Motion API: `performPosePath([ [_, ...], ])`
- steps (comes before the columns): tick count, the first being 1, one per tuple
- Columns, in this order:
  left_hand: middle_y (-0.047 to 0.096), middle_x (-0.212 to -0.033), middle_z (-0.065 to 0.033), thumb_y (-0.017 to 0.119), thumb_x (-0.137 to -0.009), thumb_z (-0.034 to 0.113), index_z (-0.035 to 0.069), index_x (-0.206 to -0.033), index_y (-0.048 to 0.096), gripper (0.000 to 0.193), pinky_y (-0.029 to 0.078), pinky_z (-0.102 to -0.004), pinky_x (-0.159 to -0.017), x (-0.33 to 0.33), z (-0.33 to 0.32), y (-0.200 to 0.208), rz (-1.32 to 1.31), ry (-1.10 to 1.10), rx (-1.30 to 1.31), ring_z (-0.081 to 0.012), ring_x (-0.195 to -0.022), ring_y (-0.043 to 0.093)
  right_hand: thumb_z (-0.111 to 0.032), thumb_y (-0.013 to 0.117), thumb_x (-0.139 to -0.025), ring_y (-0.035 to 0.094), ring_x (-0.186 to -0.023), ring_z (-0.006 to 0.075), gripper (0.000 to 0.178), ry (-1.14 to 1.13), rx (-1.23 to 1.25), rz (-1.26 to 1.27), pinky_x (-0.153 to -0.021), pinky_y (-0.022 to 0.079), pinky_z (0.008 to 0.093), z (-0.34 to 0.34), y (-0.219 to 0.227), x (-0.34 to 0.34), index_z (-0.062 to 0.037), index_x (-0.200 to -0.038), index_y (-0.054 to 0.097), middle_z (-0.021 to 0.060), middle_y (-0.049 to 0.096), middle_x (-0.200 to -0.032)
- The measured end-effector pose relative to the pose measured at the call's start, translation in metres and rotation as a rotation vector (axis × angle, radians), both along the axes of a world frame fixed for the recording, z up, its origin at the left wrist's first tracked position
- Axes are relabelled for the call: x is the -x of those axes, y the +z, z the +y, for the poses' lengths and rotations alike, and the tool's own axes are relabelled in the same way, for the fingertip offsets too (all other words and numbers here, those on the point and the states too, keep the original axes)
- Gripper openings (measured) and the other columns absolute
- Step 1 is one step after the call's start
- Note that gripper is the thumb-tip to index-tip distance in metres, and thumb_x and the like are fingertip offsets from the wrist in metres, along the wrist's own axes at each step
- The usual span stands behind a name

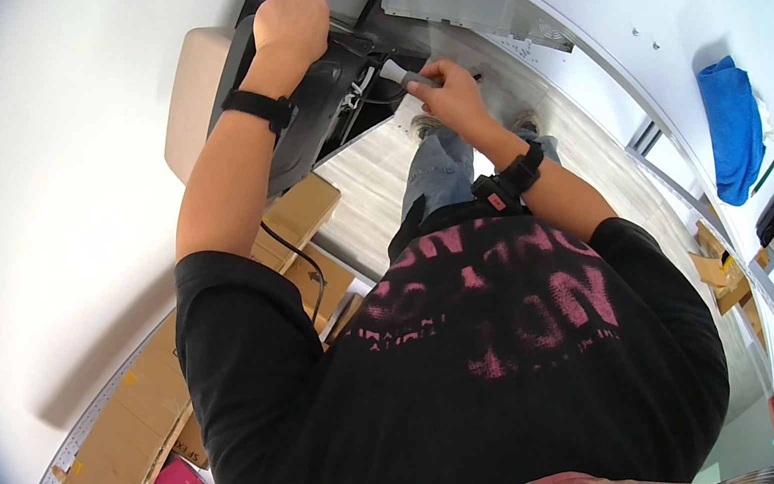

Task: The person assembles a wall-mounted electronic device by attaching a black plastic cover and a metal backplate. They use a screwdriver to secure multiple screws into the device and then attach the backplate, aligning it with the mounting holes.

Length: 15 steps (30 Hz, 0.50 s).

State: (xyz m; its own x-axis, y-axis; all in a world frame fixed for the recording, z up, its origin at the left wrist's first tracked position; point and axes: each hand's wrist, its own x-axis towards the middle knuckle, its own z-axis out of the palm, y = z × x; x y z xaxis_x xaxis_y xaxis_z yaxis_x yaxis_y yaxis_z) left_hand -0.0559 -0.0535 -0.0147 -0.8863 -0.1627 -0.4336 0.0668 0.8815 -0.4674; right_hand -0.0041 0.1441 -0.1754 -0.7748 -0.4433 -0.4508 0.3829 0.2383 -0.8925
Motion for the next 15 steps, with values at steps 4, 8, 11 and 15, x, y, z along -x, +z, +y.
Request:
performPosePath([
  [4,0.070,-0.081,-0.0093,0.063,-0.075,0.010,0.012,-0.076,0.072,0.009,0.054,-0.0321,-0.065,-0.001,-0.003,-0.002,0.005,-0.009,-0.010,-0.0250,-0.079,0.069,-0.034,0.067,-0.081,0.059,-0.063,0.0189,0.037,0.048,0.184,-0.418,-0.056,0.046,0.0317,0.000,0.006,0.008,-0.0012,-0.095,0.058,0.0067,0.061,-0.069],
  [8,0.070,-0.082,-0.0096,0.063,-0.075,0.010,0.012,-0.076,0.072,0.009,0.054,-0.0326,-0.066,-0.001,-0.003,-0.001,-0.002,-0.007,-0.012,-0.0253,-0.080,0.069,-0.032,0.066,-0.083,0.058,-0.060,0.0145,0.037,0.090,0.104,-0.486,-0.048,0.043,0.0281,-0.001,0.049,0.014,0.0006,-0.096,0.057,0.0073,0.062,-0.072],
  [11,0.070,-0.082,-0.0098,0.063,-0.075,0.010,0.012,-0.077,0.072,0.009,0.054,-0.0327,-0.066,0.000,-0.001,0.002,-0.019,-0.008,0.004,-0.0254,-0.080,0.069,-0.031,0.065,-0.084,0.057,-0.059,0.0134,0.035,0.094,0.008,-0.150,-0.049,0.043,0.0287,-0.003,0.038,0.007,0.0010,-0.096,0.055,0.0091,0.062,-0.076],
  [15,0.070,-0.082,-0.0099,0.063,-0.076,0.011,0.012,-0.077,0.072,0.009,0.054,-0.0328,-0.066,0.000,0.004,0.004,-0.014,-0.021,0.006,-0.0254,-0.080,0.069,-0.027,0.068,-0.082,0.059,-0.061,0.0143,0.035,0.054,0.089,-0.204,-0.050,0.046,0.0280,-0.004,0.023,0.010,0.0008,-0.099,0.054,0.0111,0.063,-0.080],
])
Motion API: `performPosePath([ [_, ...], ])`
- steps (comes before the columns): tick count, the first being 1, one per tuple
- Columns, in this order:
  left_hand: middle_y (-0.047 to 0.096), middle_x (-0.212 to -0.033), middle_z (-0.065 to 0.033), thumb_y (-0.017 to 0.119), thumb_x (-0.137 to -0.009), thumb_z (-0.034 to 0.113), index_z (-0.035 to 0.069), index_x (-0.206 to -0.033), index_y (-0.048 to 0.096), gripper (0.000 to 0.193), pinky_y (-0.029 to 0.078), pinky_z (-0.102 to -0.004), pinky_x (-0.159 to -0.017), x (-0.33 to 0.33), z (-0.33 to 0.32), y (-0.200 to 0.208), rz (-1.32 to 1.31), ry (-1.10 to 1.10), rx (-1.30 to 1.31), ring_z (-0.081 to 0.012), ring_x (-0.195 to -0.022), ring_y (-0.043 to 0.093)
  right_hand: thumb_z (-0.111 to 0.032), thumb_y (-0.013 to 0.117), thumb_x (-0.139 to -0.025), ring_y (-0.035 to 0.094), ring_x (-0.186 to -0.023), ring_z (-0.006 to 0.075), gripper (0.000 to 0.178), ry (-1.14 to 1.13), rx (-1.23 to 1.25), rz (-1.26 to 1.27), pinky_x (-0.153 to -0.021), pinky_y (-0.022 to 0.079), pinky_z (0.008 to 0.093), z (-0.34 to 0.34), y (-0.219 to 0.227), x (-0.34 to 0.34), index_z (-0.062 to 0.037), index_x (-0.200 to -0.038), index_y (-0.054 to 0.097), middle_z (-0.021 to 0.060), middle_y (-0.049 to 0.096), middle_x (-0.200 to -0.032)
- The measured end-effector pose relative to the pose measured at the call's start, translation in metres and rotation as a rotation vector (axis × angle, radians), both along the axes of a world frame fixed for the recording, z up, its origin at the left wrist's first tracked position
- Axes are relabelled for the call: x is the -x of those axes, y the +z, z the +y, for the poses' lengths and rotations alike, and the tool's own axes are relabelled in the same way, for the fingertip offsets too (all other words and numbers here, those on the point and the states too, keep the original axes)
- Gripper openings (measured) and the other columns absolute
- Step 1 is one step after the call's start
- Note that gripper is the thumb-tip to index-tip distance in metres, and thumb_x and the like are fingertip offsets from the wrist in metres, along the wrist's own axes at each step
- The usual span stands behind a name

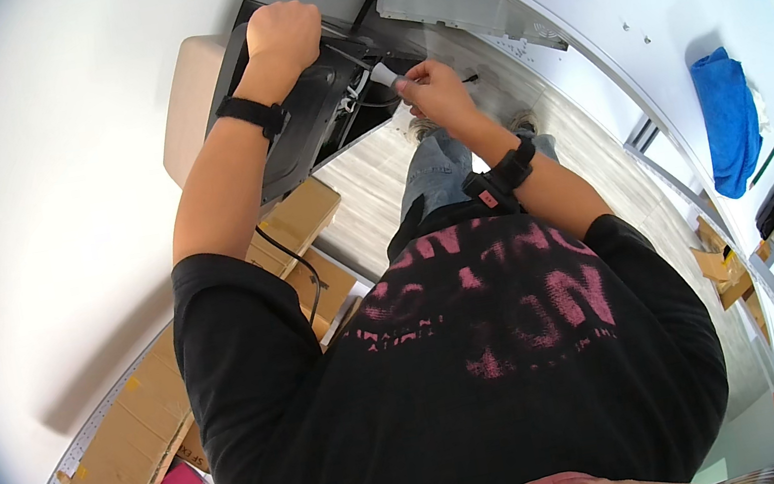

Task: The person assembles a wall-mounted electronic device by attaching a black plastic cover and a metal backplate. They use a screwdriver to secure multiple screws into the device and then attach the backplate, aligning it with the mounting holes.

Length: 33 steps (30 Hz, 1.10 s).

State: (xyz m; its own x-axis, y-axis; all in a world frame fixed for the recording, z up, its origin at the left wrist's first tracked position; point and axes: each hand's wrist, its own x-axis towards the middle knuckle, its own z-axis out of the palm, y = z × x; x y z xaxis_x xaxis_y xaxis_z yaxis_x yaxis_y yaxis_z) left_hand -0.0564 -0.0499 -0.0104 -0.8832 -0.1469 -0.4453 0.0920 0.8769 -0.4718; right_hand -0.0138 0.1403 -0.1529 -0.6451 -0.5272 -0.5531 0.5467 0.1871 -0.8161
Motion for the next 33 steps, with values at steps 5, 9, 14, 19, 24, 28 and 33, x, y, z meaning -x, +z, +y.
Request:
performPosePath([
  [5,0.069,-0.079,-0.0132,0.062,-0.071,0.009,0.006,-0.074,0.070,0.009,0.054,-0.0365,-0.064,-0.003,-0.004,-0.003,0.021,0.001,-0.045,-0.0283,-0.075,0.068,-0.026,0.072,-0.078,0.062,-0.070,0.0192,0.042,0.152,0.132,-0.459,-0.056,0.049,0.0262,0.006,0.011,0.022,0.0015,-0.104,0.054,0.0125,0.063,-0.083],
  [9,0.069,-0.080,-0.0134,0.062,-0.071,0.009,0.006,-0.074,0.070,0.009,0.054,-0.0365,-0.065,-0.004,-0.008,-0.005,0.025,-0.005,-0.044,-0.0282,-0.077,0.068,-0.030,0.070,-0.079,0.063,-0.078,0.0219,0.042,0.175,-0.111,0.069,-0.055,0.048,0.0266,0.000,0.020,0.006,-0.0004,-0.104,0.055,0.0136,0.064,-0.087],
  [14,0.070,-0.080,-0.0104,0.063,-0.074,0.009,0.011,-0.076,0.071,0.009,0.054,-0.0331,-0.065,-0.001,0.000,-0.003,0.004,-0.010,0.007,-0.0258,-0.078,0.069,-0.031,0.070,-0.079,0.062,-0.079,0.0238,0.041,0.082,-0.097,0.203,-0.055,0.050,0.0303,0.000,-0.019,0.005,-0.0012,-0.104,0.054,0.0134,0.062,-0.089],
  [19,0.070,-0.079,-0.0103,0.063,-0.074,0.010,0.012,-0.075,0.071,0.008,0.054,-0.0330,-0.065,-0.004,-0.003,-0.006,0.005,-0.023,0.004,-0.0259,-0.077,0.069,-0.021,0.071,-0.080,0.058,-0.059,0.0157,0.035,0.060,0.099,-0.473,-0.054,0.048,0.0301,0.003,0.016,0.019,-0.0013,-0.104,0.055,0.0065,0.062,-0.076],
  [24,0.070,-0.079,-0.0105,0.063,-0.074,0.010,0.012,-0.075,0.071,0.009,0.054,-0.0328,-0.065,-0.003,-0.005,-0.006,0.017,-0.036,0.008,-0.0260,-0.077,0.069,-0.023,0.072,-0.079,0.059,-0.058,0.0186,0.037,0.116,-0.141,0.157,-0.054,0.048,0.0296,-0.003,0.009,-0.002,-0.0022,-0.104,0.056,0.0088,0.062,-0.076],
  [28,0.069,-0.080,-0.0131,0.062,-0.071,0.009,0.007,-0.075,0.070,0.009,0.054,-0.0367,-0.068,-0.004,-0.004,-0.007,-0.004,0.011,-0.021,-0.0280,-0.079,0.068,-0.024,0.073,-0.077,0.059,-0.059,0.0218,0.040,0.059,-0.198,0.379,-0.055,0.049,0.0311,0.000,-0.009,0.001,-0.0013,-0.106,0.056,0.0107,0.062,-0.079],
  [33,0.069,-0.081,-0.0134,0.063,-0.070,0.009,0.006,-0.076,0.070,0.010,0.054,-0.0369,-0.068,-0.003,-0.007,-0.005,0.008,0.015,-0.032,-0.0282,-0.078,0.068,-0.025,0.074,-0.076,0.060,-0.064,0.0234,0.041,-0.029,0.240,-0.615,-0.057,0.050,0.0327,0.000,0.009,0.016,-0.0010,-0.103,0.055,0.0114,0.061,-0.080],
])
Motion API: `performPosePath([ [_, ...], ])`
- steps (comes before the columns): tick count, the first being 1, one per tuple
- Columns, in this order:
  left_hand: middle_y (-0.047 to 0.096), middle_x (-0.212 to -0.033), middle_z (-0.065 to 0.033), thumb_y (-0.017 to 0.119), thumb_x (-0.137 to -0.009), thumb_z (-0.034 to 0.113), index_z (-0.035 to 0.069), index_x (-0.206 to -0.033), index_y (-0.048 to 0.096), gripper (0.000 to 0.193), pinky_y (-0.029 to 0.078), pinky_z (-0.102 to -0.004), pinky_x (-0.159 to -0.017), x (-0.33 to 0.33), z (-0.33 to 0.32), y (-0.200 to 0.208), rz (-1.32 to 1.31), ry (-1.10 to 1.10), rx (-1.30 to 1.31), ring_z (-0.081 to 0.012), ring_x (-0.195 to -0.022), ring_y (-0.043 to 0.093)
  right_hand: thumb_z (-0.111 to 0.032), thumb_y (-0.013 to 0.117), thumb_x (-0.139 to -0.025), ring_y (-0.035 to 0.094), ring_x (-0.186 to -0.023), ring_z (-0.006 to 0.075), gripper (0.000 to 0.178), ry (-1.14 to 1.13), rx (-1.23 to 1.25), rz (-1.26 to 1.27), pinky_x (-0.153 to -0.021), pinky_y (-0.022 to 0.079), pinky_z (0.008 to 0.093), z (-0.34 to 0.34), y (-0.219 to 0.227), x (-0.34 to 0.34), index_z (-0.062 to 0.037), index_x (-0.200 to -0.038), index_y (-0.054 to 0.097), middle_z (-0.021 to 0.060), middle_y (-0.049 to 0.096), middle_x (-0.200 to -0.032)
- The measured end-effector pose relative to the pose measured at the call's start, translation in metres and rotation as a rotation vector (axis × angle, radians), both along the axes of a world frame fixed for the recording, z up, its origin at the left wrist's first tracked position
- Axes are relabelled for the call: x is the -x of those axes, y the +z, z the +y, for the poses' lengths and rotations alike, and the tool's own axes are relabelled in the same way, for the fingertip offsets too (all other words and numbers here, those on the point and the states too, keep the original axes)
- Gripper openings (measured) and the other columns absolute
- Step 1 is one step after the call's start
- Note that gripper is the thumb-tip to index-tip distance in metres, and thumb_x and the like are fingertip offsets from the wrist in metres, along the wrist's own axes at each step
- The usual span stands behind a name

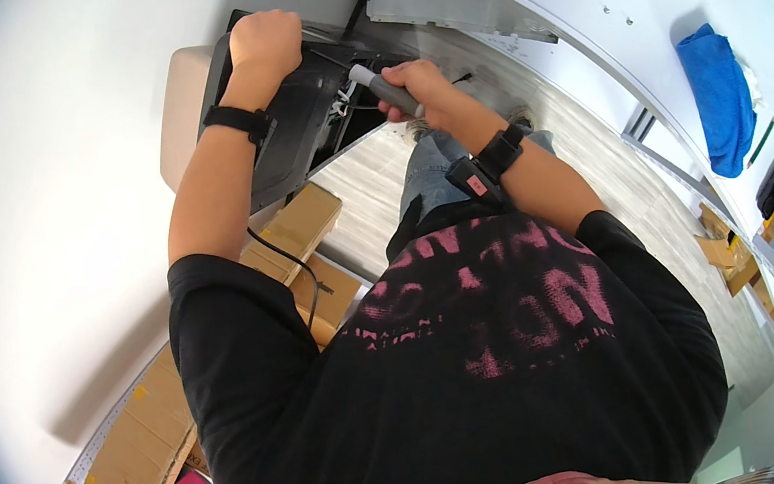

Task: The person assembles a wall-mounted electronic device by attaching a black plastic cover and a metal backplate. They use a screwdriver to secure multiple screws into the device and then attach the backplate, aligning it with the mounting holes.

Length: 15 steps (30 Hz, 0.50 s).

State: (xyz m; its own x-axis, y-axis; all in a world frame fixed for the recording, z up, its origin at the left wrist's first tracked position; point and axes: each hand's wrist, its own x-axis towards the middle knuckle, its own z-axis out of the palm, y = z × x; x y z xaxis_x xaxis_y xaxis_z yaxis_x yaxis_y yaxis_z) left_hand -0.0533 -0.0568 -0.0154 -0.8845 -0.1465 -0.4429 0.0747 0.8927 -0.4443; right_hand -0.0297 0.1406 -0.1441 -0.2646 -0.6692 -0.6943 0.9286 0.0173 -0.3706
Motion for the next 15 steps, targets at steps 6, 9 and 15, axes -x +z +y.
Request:
performPosePath([
  [6,0.069,-0.080,-0.0139,0.063,-0.070,0.009,0.006,-0.076,0.070,0.010,0.054,-0.0373,-0.068,0.001,-0.004,-0.002,-0.023,-0.001,0.014,-0.0289,-0.078,0.068,-0.022,0.079,-0.068,0.063,-0.066,0.0236,0.052,0.202,-0.213,0.625,-0.058,0.052,0.0331,-0.003,0.007,-0.014,-0.0013,-0.105,0.048,0.0128,0.063,-0.085],
  [9,0.069,-0.080,-0.0142,0.063,-0.070,0.009,0.006,-0.075,0.070,0.009,0.055,-0.0375,-0.067,0.000,-0.004,-0.002,-0.001,-0.026,0.013,-0.0291,-0.078,0.068,-0.020,0.077,-0.071,0.064,-0.068,0.0223,0.047,0.168,-0.297,0.711,-0.056,0.050,0.0314,-0.002,-0.001,-0.013,-0.0008,-0.104,0.050,0.0118,0.064,-0.084],
  [15,0.069,-0.080,-0.0141,0.063,-0.069,0.009,0.006,-0.075,0.070,0.009,0.055,-0.0374,-0.067,0.001,-0.001,-0.001,-0.008,-0.021,0.020,-0.0289,-0.077,0.068,-0.023,0.073,-0.078,0.062,-0.062,0.0188,0.037,0.035,-0.202,0.323,-0.051,0.046,0.0276,0.001,-0.009,-0.003,-0.0013,-0.102,0.054,0.0115,0.065,-0.080],
])
